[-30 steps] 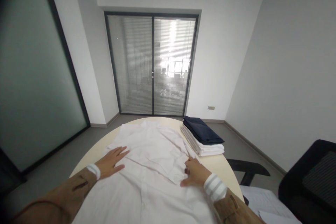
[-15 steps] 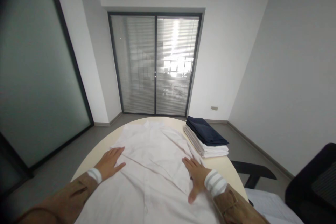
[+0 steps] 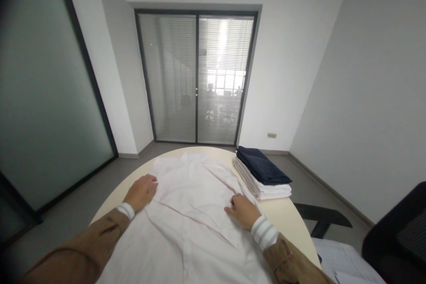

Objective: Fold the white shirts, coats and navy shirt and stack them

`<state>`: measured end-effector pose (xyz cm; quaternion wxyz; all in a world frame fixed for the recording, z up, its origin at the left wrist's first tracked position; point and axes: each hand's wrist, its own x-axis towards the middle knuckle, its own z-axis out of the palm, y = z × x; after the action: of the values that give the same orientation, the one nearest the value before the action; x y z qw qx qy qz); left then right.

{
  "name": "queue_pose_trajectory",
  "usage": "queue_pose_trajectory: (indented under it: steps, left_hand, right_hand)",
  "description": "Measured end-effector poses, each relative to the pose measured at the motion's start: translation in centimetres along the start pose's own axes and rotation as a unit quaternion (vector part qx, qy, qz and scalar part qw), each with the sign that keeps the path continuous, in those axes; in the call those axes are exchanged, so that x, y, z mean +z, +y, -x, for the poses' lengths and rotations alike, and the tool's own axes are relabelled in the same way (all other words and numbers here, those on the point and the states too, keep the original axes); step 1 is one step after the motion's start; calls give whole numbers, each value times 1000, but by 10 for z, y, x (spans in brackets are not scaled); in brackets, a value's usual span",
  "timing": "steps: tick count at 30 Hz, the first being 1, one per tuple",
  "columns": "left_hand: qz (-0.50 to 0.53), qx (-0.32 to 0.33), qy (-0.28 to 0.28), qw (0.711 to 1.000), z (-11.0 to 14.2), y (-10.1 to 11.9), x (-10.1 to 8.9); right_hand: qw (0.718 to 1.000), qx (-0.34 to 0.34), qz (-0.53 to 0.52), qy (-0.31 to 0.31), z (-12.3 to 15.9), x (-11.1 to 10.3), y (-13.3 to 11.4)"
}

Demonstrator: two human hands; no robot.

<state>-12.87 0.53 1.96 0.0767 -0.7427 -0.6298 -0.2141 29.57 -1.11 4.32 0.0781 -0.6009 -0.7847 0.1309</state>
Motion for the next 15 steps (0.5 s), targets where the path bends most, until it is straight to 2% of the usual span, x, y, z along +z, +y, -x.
queue_pose_trajectory:
  steps: [2,4,6,9,11,15]
  left_hand:
    - [-5,-54,25,998,-2,-12,9]
    - [-5,-82,8,997,0,-24,16]
    - [-13,-70,-13,997,3,-31,19]
    - [-31,-13,-27,999,7,-31,16]
    - [-40,12,-35,999,9,-28,13]
    - [-54,6,-69,996,12,-27,18]
  right_hand:
    - [998,-4,-56,-7,-2,1,7]
    - [993,-14,-112,-19,-3,-1,18]
    - [992,-8,-125,-31,-4,-4,28]
    - [994,-1,-96,-49,-3,-7,36]
    - [995,-31,-88,-42,0,-7,34]
    - [990,-113,-71,-36,7,-6,18]
